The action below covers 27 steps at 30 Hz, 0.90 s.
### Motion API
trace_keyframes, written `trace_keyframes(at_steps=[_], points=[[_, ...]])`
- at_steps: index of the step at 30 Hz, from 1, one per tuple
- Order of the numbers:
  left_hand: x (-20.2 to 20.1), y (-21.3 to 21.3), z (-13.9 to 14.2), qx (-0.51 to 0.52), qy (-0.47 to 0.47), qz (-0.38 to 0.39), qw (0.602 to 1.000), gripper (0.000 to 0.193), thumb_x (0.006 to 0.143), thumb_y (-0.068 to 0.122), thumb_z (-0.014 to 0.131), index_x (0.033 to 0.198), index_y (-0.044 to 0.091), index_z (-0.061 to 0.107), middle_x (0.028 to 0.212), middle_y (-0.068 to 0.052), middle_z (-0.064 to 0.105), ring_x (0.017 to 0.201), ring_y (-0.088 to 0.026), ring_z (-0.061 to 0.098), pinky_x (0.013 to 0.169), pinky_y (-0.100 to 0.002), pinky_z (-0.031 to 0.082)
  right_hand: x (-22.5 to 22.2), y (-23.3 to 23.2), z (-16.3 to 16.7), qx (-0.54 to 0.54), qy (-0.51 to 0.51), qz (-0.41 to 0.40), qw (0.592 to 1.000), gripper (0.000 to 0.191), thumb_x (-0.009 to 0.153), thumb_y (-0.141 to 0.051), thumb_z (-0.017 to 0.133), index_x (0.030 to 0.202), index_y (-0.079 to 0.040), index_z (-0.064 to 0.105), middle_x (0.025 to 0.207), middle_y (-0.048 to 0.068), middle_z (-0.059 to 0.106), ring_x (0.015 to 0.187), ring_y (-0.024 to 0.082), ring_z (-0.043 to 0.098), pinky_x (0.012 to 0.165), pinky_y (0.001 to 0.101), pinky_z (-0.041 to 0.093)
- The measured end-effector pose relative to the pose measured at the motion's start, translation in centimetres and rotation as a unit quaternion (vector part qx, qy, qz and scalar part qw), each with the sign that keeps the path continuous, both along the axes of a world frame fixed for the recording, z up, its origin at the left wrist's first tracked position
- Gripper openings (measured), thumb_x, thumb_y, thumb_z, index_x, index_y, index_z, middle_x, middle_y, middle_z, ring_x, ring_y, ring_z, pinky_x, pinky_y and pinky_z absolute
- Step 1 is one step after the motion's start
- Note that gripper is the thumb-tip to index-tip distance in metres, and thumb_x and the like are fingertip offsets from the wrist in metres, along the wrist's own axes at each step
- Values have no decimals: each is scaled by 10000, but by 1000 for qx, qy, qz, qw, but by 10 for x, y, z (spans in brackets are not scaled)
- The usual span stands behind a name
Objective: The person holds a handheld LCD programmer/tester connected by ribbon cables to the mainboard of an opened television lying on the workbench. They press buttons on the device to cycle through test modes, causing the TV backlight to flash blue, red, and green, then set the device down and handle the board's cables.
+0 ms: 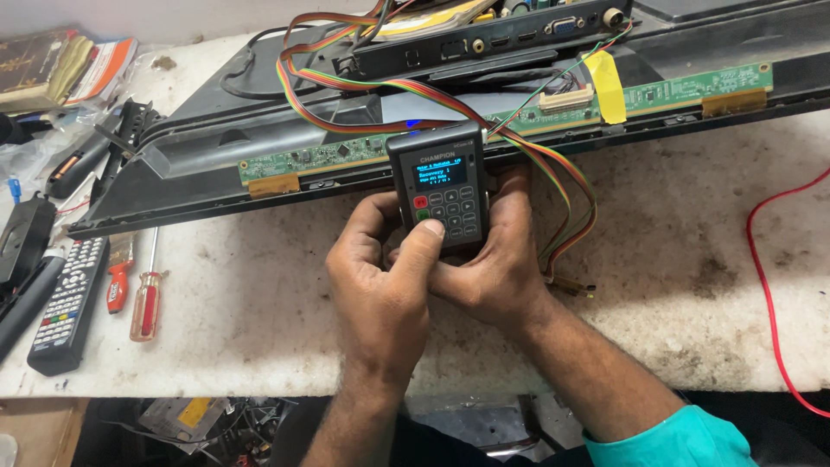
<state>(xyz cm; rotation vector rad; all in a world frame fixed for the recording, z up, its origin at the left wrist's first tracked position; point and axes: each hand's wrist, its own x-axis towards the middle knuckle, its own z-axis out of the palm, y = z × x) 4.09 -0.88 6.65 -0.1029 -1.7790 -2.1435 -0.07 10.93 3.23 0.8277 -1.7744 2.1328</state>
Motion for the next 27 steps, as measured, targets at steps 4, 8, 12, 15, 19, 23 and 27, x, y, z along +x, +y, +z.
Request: trace_keyframes(at_steps=[4,8,12,15,19,23,27], points=[[0,3,2,-31,-25,27,999,279,883,112,688,1114,-45,688,931,-37,731,684,-2,566,581,-177,487,0,-1,0,11,3,-12,1000,865,774,-88,905,1378,-14,290,1198,92,602,1033,123,678,855,265,637],[0,3,2,-43,-33,41,998,265,878,126,708,1096,-25,708,898,0,705,642,27,489,546,-158,444,-1,-2,-3,3,11,-16,1000,914,772,-96,913,1412,-20,265,1232,87,571,1059,120,660,877,262,624],[-3,5,2,-39,-37,43,998,246,878,130,728,1069,-24,709,880,0,694,629,25,482,528,-156,417,-2,-2,-6,0,4,-14,1000,916,769,-113,930,1411,-27,281,1239,89,565,1081,125,641,903,269,613],[-4,9,1,-9,-30,35,999,231,879,118,736,1052,-29,693,892,-13,703,650,14,545,545,-164,460,-3,-1,-10,19,32,-37,999,927,779,-125,943,1434,-34,293,1258,85,545,1117,127,610,952,279,588],[-5,11,1,13,-29,23,999,230,880,109,734,1053,-33,678,914,-38,719,711,-15,631,591,-181,525,-4,-1,-13,28,47,-53,997,939,789,-142,942,1456,-38,288,1237,81,536,1118,122,591,990,291,573],[-7,11,-1,34,-27,9,999,238,888,104,731,1058,-50,666,936,-70,723,752,-46,663,636,-204,561,-5,-1,-11,24,22,-47,998,926,775,-156,932,1430,-35,288,1249,79,556,1123,129,610,946,286,586],[-8,11,-3,40,-23,3,999,239,894,95,724,1062,-61,659,952,-88,728,789,-72,688,685,-227,592,-5,-1,-10,20,29,-43,998,913,784,-133,918,1437,-28,289,1257,80,556,1135,132,607,962,289,582]])
